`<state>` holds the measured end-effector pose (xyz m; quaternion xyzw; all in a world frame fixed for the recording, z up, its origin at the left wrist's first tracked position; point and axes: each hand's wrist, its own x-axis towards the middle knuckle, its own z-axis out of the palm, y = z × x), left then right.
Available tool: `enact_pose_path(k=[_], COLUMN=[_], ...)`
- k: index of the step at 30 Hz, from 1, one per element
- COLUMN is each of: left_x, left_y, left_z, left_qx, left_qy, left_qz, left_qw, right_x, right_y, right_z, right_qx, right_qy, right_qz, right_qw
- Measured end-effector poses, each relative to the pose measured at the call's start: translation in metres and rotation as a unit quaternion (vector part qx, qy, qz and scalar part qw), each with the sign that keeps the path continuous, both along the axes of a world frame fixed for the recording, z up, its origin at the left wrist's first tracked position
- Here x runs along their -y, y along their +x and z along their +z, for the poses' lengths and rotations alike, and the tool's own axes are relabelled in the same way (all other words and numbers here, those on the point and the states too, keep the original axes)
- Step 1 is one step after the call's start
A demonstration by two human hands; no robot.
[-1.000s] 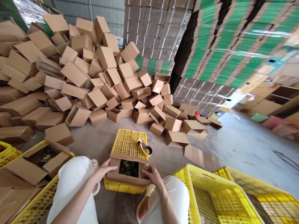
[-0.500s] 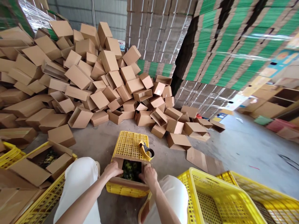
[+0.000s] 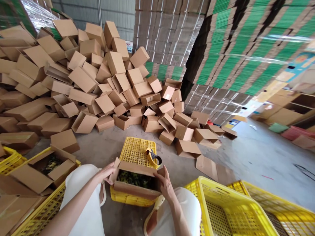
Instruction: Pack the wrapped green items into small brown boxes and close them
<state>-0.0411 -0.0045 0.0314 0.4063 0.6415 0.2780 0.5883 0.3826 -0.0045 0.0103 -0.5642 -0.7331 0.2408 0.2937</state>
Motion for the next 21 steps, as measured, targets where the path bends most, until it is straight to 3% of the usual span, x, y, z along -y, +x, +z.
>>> enact_pose_path(k=[3,8,13,16,21], left_x=[0.003,0.011,0.016,0.016,0.015], left_y=[0.005,0.005,0.006,0.006,0.007], left_z=[-0.003,-0.001,0.003,0.002,0.000], left_qx=[0.018,0.087,0.044,0.037,0.047], left_qy=[-0.051,0.000,0.022,0.036,-0.001], left_qz=[0.020,-0.026,-0.049,-0.055,-0.016], left_qw=[0.998,0.996,0.998,0.997,0.999], right_x=[-0.003,-0.002,0.007,0.005,0.000], right_y=[0.008,0.008,0.008,0.016,0.022], right_z=[0.005,0.027,0.060,0.078,0.095], right_qx=[0.043,0.115,0.106,0.095,0.199], right_qy=[-0.037,-0.103,-0.189,-0.260,-0.338], right_qz=[0.017,0.006,0.059,0.104,0.126], right_qw=[0.998,0.988,0.974,0.955,0.911])
